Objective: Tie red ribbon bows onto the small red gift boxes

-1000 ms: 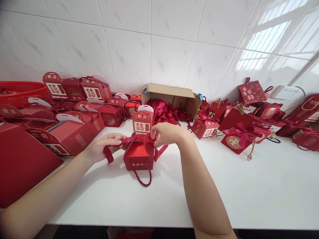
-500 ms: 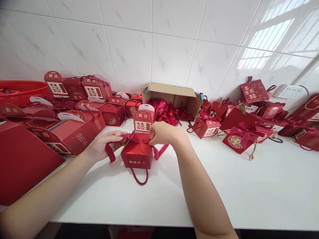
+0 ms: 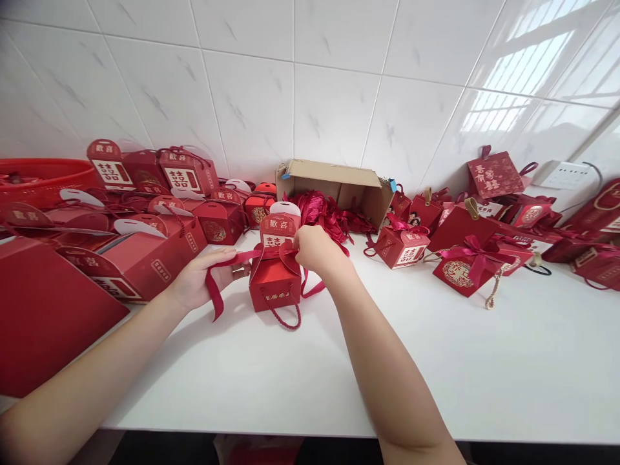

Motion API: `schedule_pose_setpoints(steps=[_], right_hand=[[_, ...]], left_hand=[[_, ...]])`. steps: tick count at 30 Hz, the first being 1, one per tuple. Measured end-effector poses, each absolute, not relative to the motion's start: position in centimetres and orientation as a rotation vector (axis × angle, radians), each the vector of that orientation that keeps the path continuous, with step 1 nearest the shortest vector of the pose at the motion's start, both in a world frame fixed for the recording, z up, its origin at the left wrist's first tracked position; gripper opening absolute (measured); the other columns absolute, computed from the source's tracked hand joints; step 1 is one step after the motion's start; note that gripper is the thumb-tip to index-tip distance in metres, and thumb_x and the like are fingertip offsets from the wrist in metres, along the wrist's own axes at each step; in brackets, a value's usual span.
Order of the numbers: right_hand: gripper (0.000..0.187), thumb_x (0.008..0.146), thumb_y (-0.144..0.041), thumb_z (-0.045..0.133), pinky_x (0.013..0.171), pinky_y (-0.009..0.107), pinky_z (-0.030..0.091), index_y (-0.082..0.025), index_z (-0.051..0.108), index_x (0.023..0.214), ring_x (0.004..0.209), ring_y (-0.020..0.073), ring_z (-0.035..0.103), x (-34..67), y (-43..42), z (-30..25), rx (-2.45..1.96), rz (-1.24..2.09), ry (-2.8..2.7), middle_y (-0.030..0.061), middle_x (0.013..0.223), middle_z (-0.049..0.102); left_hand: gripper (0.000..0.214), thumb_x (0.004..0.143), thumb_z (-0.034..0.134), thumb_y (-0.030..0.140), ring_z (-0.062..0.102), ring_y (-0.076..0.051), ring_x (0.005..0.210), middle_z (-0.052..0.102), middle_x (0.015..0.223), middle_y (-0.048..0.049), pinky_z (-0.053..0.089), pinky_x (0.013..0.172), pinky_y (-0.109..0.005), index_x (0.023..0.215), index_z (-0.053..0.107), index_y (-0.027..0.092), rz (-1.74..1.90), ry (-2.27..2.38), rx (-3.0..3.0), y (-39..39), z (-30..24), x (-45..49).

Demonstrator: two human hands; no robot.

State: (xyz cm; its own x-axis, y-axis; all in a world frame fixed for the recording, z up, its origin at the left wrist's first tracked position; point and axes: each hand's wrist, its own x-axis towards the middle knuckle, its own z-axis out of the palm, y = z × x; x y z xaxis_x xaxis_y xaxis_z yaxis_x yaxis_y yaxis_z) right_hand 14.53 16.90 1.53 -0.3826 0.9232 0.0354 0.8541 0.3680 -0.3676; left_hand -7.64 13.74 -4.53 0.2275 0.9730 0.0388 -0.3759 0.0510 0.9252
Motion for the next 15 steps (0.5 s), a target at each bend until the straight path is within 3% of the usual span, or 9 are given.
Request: schedule_pose_setpoints(steps=[10, 15], right_hand=[[0.009, 0.069, -0.010, 0.061, 0.057, 0.025, 0.041, -0.017, 0.064, 0.074, 0.073, 0.0197, 0.062, 15.03, 17.12, 1.88, -1.611, 0.303, -2.391, 0.0094, 0.080, 0.068], [0.010, 0.066, -0.012, 0.060, 0.052, 0.023, 0.036, -0.019, 0.060, 0.073, 0.066, 0.0157, 0.058, 15.54, 16.95, 1.94, -1.667, 0.292, -2.389, 0.0046, 0.075, 0.066]], left_hand=[[0.020, 0.068, 0.065, 0.017, 0.059, -0.016, 0.068, 0.063, 0.065, -0.0035, 0.047, 0.072, -0.033, 0.052, 0.052, 0.015, 1.213, 0.774, 1.007, 13.59, -4.24, -7.44], [0.024, 0.065, 0.065, 0.015, 0.058, -0.015, 0.065, 0.061, 0.061, -0.0012, 0.045, 0.071, -0.032, 0.050, 0.045, 0.016, 1.206, 0.785, 0.972, 13.50, -4.08, -7.28]])
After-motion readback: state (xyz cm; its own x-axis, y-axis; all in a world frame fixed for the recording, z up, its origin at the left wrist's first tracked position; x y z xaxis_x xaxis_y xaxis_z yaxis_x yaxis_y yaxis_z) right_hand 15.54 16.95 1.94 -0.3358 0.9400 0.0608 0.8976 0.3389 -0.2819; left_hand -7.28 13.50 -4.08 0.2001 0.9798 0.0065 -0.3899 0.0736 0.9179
